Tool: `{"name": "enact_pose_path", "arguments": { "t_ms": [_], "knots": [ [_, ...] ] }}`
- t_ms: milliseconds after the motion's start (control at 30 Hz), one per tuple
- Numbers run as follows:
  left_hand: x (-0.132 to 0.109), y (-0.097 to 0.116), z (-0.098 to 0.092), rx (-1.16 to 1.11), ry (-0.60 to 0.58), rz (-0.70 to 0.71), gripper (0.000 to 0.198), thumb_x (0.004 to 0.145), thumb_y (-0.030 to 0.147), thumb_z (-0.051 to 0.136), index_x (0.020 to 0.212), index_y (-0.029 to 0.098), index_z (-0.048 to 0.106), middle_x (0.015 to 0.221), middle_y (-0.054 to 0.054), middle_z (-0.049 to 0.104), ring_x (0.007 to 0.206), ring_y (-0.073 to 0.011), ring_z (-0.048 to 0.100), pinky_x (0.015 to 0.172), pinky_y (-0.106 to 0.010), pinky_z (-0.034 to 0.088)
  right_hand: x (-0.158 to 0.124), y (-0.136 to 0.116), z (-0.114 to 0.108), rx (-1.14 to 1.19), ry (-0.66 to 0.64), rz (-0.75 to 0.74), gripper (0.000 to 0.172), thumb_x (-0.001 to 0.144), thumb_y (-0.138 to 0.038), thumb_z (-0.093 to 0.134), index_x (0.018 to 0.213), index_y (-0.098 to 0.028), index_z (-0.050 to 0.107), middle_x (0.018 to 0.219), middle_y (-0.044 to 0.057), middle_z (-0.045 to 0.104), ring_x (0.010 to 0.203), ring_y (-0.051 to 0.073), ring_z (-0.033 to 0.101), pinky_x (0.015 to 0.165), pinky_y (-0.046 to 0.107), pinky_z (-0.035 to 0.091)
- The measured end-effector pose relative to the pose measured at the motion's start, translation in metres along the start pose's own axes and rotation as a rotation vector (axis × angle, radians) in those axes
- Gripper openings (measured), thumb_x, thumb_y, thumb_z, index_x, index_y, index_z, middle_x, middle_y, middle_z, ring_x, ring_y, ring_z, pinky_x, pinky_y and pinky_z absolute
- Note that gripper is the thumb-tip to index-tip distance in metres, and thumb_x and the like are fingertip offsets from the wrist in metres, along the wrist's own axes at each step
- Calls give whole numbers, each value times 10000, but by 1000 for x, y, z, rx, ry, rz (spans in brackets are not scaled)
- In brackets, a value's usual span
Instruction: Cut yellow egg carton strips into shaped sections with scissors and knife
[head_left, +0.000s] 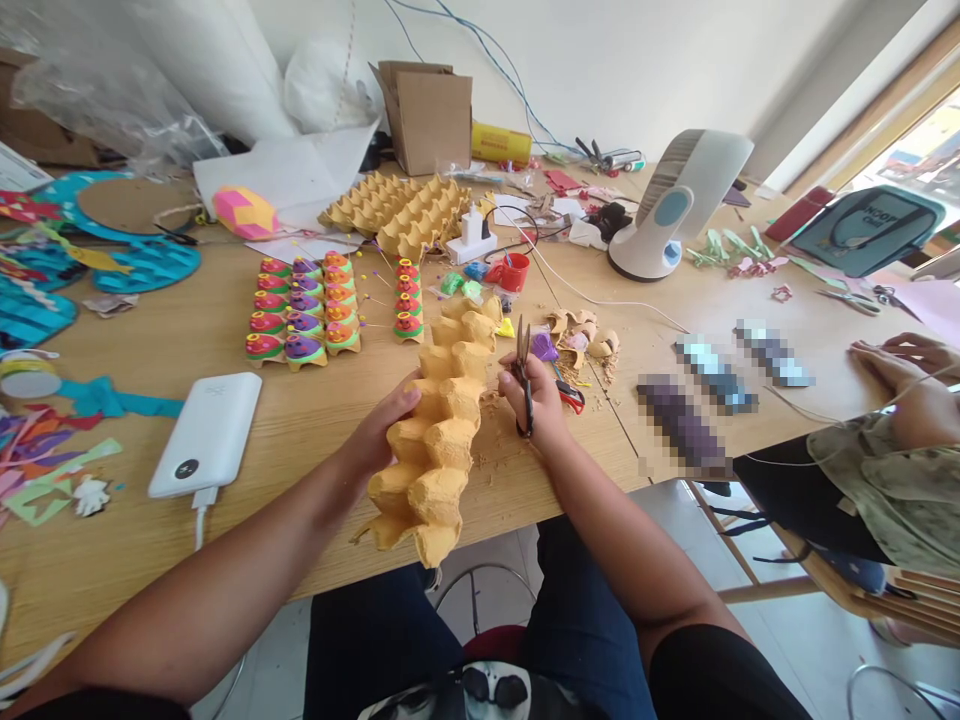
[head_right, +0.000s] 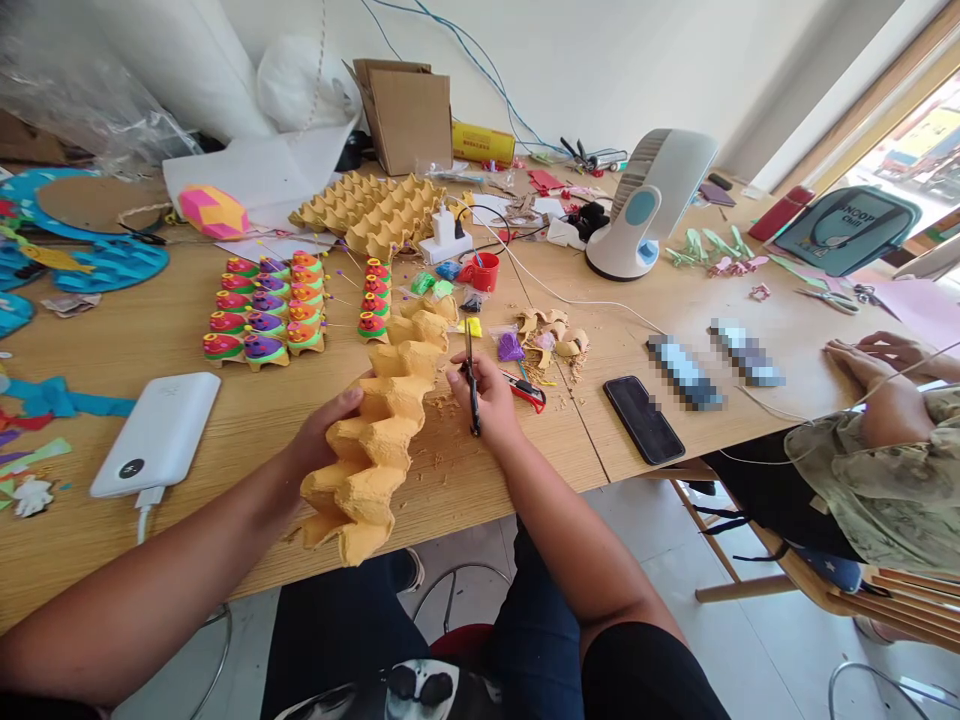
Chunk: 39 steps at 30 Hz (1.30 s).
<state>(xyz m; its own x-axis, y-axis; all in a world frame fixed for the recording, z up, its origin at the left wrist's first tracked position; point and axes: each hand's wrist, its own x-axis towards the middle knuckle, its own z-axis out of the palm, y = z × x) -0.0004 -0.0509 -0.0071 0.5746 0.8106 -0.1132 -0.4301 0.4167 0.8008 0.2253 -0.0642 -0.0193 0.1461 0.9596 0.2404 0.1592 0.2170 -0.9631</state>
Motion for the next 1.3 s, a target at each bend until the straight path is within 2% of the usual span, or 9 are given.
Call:
{"name": "enact_pose_path", "arguments": {
  "t_ms": [133, 333, 633, 900, 1133, 1300],
  "knots": [
    [0, 0, 5, 34, -25, 28, 630, 909, 450, 771, 1491, 423, 534, 1190, -7, 766, 1069, -283, 732, 824, -378, 575, 3, 0, 2, 114, 18, -16, 420, 843, -592, 723, 1041, -273, 533, 776, -44, 567, 716, 155, 568, 696, 305, 476],
    [1, -4, 4, 35, -34, -6, 656, 890, 400, 801, 1494, 368, 547, 1275, -37, 750, 1041, -266, 747, 819, -357, 593, 6, 4, 2, 166, 89, -25, 409, 803, -522, 753, 1030, -283, 511, 806, -39, 595, 720, 149, 572, 671, 297, 480],
    [0, -4, 3, 59, -18, -17, 649, 888, 409, 799, 1487, 358, 557, 1252, -14, 760, 1057, -281, 748, 800, -336, 601, 6, 10, 2, 106, 87, -31, 382, 816, -528, 714, 1037, -285, 518, 820, -33, 585, 717, 148, 572, 665, 303, 482],
    [-1, -4, 5, 96, -8, -26, 646, 898, 424, 786, 1488, 298, 552, 1221, 9, 762, 1042, -286, 733, 806, -326, 592, 5, 5, 1, 176, 76, -40, 376, 816, -480, 729, 1052, -289, 508, 801, -46, 562, 705, 145, 560, 654, 291, 471],
    [1, -5, 2, 76, -9, -7, 665, 876, 435, 802, 1490, 334, 567, 1273, -41, 751, 1042, -263, 745, 810, -337, 614, 5, 5, -2, 83, 126, 47, 394, 831, -525, 737, 1051, -289, 511, 795, -48, 502, 706, 154, 523, 649, 293, 446],
    [0, -4, 3, 41, 0, -21, 703, 874, 410, 811, 1517, 356, 530, 1246, -29, 760, 1025, -252, 758, 794, -327, 620, 6, 6, -2, 136, 125, 38, 422, 834, -517, 740, 1094, -283, 504, 838, -38, 530, 754, 159, 527, 694, 292, 438]
  ]
}}
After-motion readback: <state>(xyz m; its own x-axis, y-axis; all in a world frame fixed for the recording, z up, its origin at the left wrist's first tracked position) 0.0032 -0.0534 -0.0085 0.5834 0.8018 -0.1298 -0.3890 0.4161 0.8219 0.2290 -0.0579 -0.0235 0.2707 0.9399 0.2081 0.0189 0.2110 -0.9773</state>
